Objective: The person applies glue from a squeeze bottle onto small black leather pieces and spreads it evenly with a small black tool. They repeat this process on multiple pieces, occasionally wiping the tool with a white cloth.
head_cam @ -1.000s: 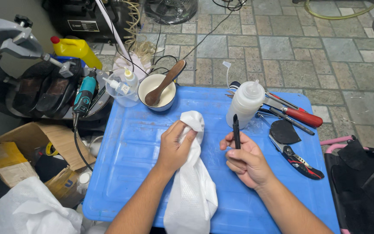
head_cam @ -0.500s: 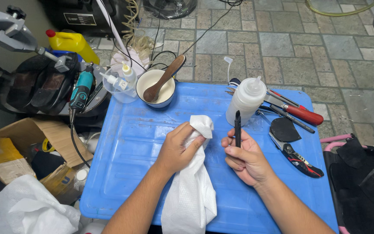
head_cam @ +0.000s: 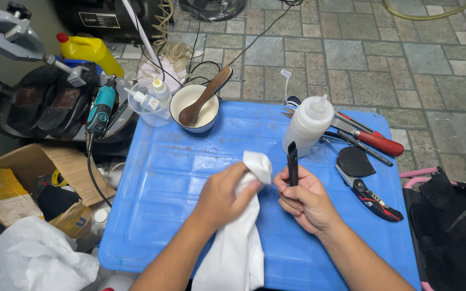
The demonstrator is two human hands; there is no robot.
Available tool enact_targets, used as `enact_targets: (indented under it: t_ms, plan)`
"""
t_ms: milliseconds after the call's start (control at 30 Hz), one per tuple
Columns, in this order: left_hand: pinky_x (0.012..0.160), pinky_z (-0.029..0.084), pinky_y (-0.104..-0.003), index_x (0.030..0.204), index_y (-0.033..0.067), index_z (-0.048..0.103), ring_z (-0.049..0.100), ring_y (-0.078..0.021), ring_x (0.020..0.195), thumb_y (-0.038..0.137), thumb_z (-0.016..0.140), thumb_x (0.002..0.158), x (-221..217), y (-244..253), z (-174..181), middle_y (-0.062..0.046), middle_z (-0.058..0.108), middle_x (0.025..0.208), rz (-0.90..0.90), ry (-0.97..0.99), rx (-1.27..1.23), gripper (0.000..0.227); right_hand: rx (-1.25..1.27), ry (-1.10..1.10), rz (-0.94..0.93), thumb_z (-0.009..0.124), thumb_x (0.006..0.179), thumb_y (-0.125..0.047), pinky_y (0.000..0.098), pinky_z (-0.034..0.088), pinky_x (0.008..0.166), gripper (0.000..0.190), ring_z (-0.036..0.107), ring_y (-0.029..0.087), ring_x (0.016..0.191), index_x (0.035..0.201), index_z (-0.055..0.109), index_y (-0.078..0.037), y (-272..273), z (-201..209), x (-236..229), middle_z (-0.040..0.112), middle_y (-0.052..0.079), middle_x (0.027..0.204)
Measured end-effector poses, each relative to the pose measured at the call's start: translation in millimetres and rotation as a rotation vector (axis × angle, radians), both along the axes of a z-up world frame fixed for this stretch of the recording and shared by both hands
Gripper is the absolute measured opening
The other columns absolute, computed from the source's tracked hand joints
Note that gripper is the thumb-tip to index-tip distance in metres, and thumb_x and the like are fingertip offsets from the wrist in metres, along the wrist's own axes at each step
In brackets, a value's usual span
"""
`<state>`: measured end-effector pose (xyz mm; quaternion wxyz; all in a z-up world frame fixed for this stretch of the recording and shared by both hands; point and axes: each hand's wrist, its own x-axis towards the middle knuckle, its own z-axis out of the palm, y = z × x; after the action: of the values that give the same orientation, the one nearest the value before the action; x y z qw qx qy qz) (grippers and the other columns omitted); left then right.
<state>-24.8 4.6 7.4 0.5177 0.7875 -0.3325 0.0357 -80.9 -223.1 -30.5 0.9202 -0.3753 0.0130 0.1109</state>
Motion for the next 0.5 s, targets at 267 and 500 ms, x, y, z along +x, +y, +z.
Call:
enact_targets:
  t_ms: [267,500]
  plan:
    - [0.083,0.058,-0.042,0.115,0.0068,0.064,0.071,-0.0350,0.098,0.015,0.071,0.091,-131,1,3,-0.016,0.070,0.110,-0.420,-0.224,0.062,0.027,0.021,-0.025,-0.094,0.061,0.090,0.008,0.0200,0.031,0.043,0.023,0.037,0.004,0.050,0.109,0.055,-0.004,-1,5,1,0.057,0.008,0.095]
    - [0.078,0.056,-0.039,0.111,0.0065,0.065,0.070,-0.0309,0.092,0.014,0.073,0.090,-126,10,10,-0.014,0.069,0.104,-0.490,-0.199,0.101,0.024,-0.007,-0.044,-0.106,0.063,0.088,0.007,0.0203,0.031,0.043,0.025,0.037,0.003,0.051,0.109,0.056,-0.005,-1,10,-2,0.057,0.008,0.098]
